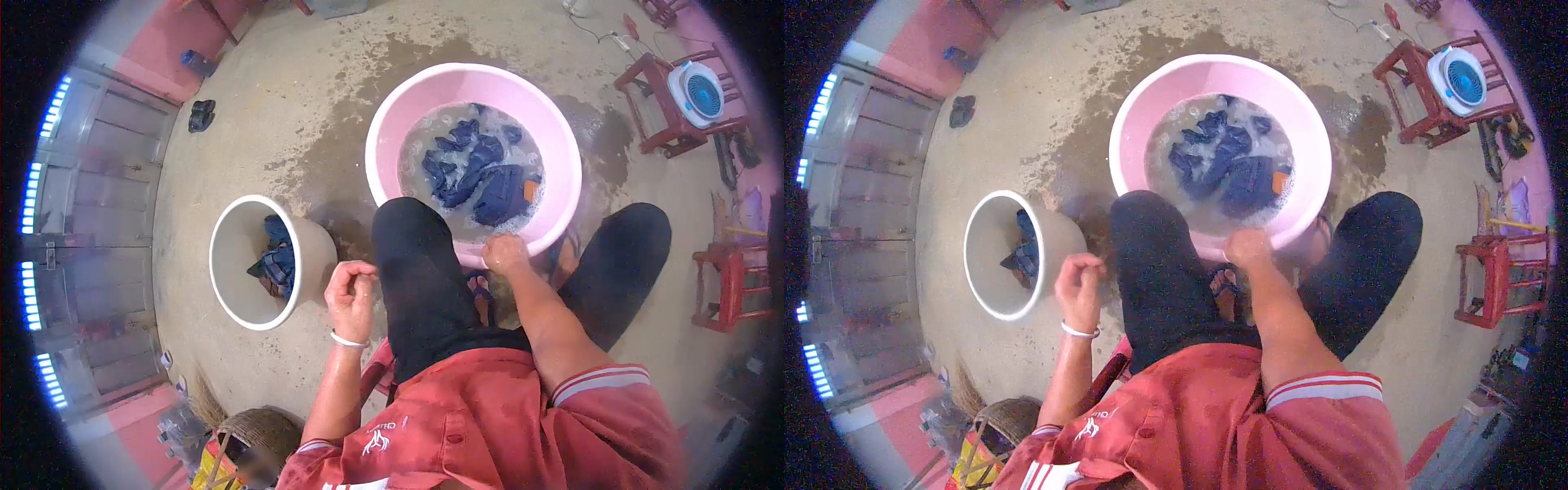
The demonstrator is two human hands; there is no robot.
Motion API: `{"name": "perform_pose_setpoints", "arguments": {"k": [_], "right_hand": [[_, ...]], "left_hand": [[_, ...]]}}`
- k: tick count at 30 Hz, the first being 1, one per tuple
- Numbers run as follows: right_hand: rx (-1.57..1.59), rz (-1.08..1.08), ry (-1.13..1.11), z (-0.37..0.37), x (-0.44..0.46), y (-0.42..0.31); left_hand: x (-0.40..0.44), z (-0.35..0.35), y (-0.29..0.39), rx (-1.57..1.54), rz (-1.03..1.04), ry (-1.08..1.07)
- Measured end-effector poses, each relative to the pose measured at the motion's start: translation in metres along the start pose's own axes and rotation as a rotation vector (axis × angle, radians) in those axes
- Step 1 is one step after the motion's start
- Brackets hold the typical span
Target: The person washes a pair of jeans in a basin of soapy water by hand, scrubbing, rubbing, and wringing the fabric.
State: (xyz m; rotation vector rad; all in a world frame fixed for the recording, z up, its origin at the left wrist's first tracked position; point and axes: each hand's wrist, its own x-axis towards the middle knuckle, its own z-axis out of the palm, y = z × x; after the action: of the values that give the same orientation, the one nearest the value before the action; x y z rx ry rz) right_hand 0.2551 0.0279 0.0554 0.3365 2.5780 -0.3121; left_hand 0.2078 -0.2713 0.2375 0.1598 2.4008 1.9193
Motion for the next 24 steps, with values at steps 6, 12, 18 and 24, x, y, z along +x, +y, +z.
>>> {"name": "perform_pose_setpoints", "arguments": {"k": [6,12,18,24], "right_hand": [[0.046,-0.033,0.013,0.000,0.001,0.003],[0.133,-0.043,-0.037,0.000,0.014,0.010],[0.493,0.291,0.597,-0.002,0.113,0.070],[0.157,0.251,0.745,-0.011,0.173,0.145]], "left_hand": [[0.021,0.066,0.032,0.274,0.260,-0.448],[0.039,0.132,0.023,0.668,0.317,-1.139],[0.099,0.189,-0.019,1.012,0.064,-1.298],[0.119,0.215,-0.084,1.020,-0.025,-1.288]]}}
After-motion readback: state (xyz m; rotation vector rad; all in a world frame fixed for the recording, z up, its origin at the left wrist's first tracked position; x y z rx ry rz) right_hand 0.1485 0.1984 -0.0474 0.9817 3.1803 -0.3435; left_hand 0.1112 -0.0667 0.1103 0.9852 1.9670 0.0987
